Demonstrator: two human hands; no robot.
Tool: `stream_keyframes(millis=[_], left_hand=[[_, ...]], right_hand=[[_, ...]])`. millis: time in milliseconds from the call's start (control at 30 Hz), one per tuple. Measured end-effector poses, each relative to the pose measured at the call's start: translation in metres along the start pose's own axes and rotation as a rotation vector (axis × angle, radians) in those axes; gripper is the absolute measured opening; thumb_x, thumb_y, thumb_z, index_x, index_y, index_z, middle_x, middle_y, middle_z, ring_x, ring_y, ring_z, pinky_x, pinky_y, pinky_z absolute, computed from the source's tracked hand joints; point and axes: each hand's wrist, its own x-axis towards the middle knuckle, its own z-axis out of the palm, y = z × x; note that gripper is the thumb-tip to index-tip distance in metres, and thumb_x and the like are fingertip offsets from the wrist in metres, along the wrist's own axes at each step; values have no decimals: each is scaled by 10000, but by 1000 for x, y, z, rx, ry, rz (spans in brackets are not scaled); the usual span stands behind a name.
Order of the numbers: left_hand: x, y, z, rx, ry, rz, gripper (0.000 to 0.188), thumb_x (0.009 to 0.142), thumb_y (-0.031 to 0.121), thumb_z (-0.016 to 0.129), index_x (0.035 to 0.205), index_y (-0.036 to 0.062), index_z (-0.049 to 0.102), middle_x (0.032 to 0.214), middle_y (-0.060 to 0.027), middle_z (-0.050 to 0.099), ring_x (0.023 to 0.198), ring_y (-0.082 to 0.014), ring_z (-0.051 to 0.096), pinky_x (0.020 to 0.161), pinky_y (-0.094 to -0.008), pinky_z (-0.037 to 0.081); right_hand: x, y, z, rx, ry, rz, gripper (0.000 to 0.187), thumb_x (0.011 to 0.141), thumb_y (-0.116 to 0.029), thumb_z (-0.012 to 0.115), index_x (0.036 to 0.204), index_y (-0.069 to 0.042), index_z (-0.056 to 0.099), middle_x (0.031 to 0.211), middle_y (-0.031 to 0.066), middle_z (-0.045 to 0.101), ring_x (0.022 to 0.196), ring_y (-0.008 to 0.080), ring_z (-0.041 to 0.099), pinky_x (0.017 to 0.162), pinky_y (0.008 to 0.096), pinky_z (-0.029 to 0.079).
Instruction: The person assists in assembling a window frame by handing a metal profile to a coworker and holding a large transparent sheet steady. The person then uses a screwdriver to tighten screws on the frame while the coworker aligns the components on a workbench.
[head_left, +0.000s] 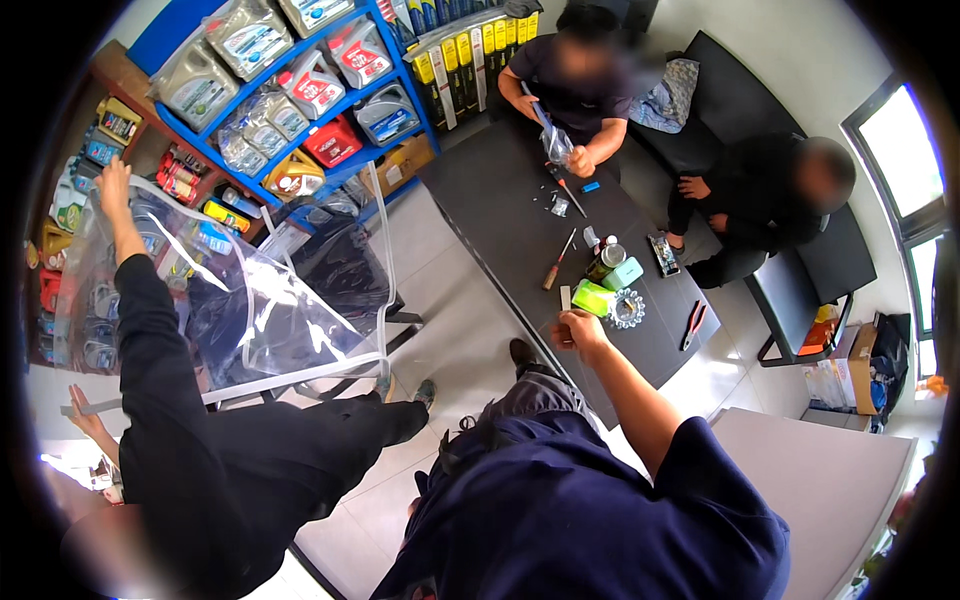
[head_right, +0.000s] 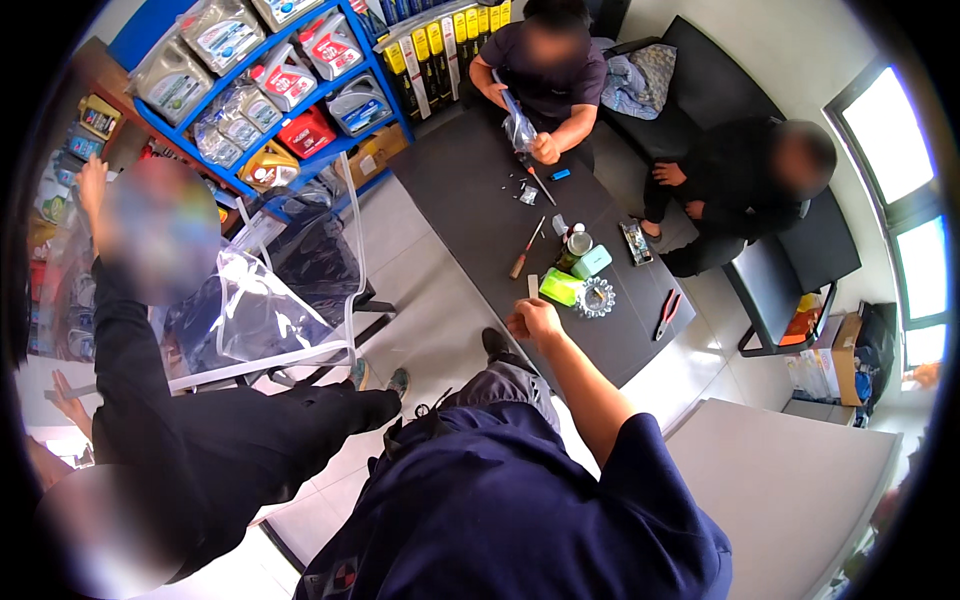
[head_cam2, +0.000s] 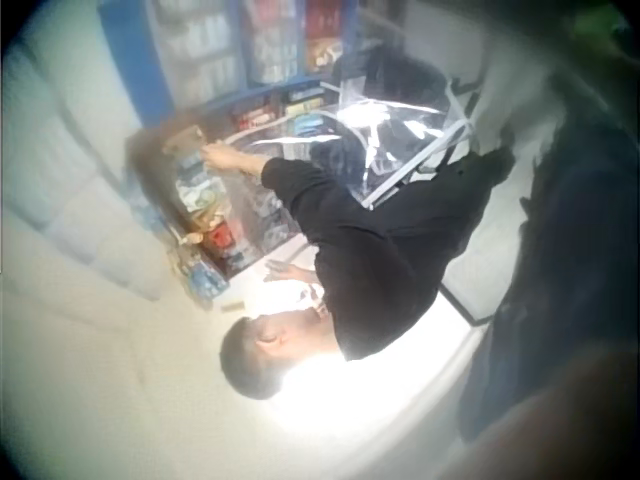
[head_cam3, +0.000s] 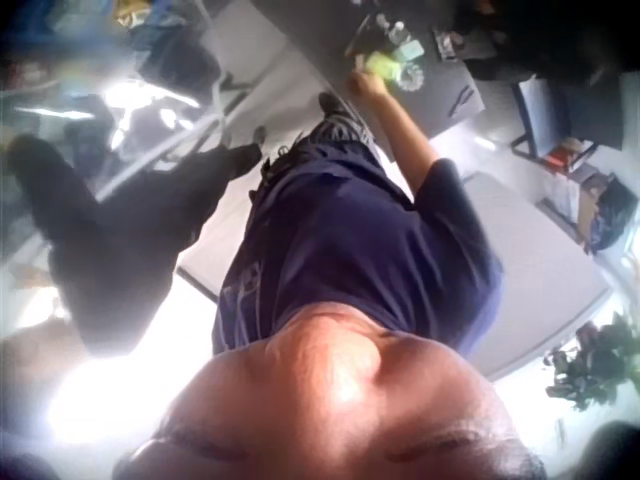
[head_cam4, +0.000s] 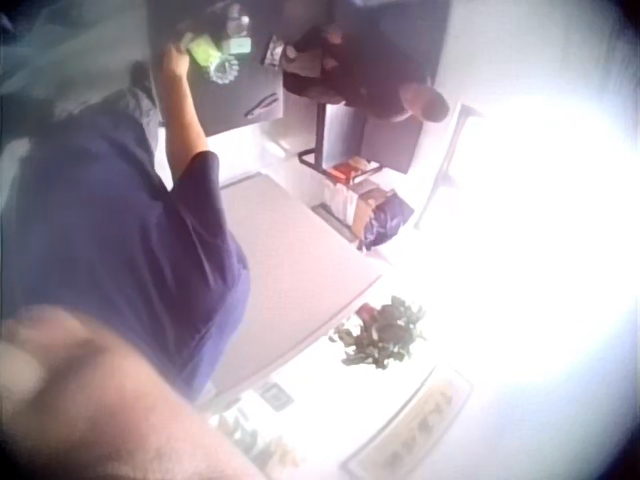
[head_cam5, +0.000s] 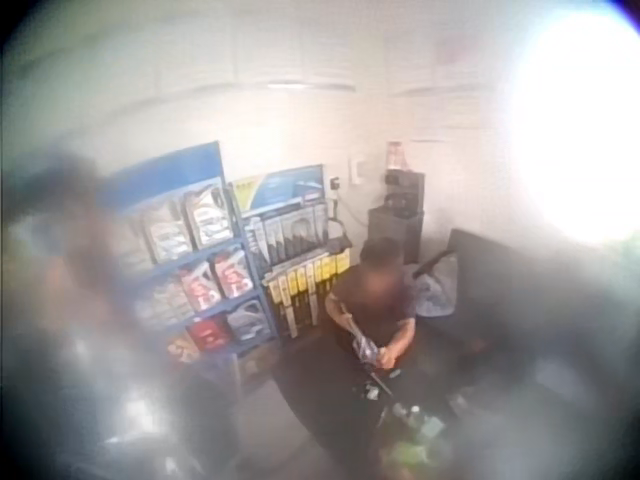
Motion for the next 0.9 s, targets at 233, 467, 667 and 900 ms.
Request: stream_keyframes(millis=[233,467,667,900], left_hand=[[50,-8,-8,144,88,103,330,862,403,619,1014,136,740,1057,-136,715,1042,-309,664,891,-402,527],[33,149,-28,-396,-86,13,310,888,201,628,1137,16,612,847,-160,687,652,-228,674,595,-348,552],[-9,248,-79,-463,-43,-83,314,916,164,584,1192,19,551,801,-150,652,572,-223,645,484,-336,521],[10,293,-107,-341,33,113,275,890,139,620,1136,23,585,816,-124,667,592,-190,639,519,-309,521]], right_hand=[[30,-10,3,-36,-15,31,277,936,-218,552,1144,-42,598,892,100,672,704,190,661,641,353,570],[74,-23,-27,-64,23,51,248,939,-209,551,1115,-44,608,876,96,682,662,184,661,602,338,565],[104,-50,2,-140,-25,72,242,934,-213,563,1104,-51,617,864,86,693,669,178,668,604,338,565],[133,-153,93,-27,-102,6,242,934,-227,586,1101,-54,619,839,79,697,663,165,665,601,326,558]])
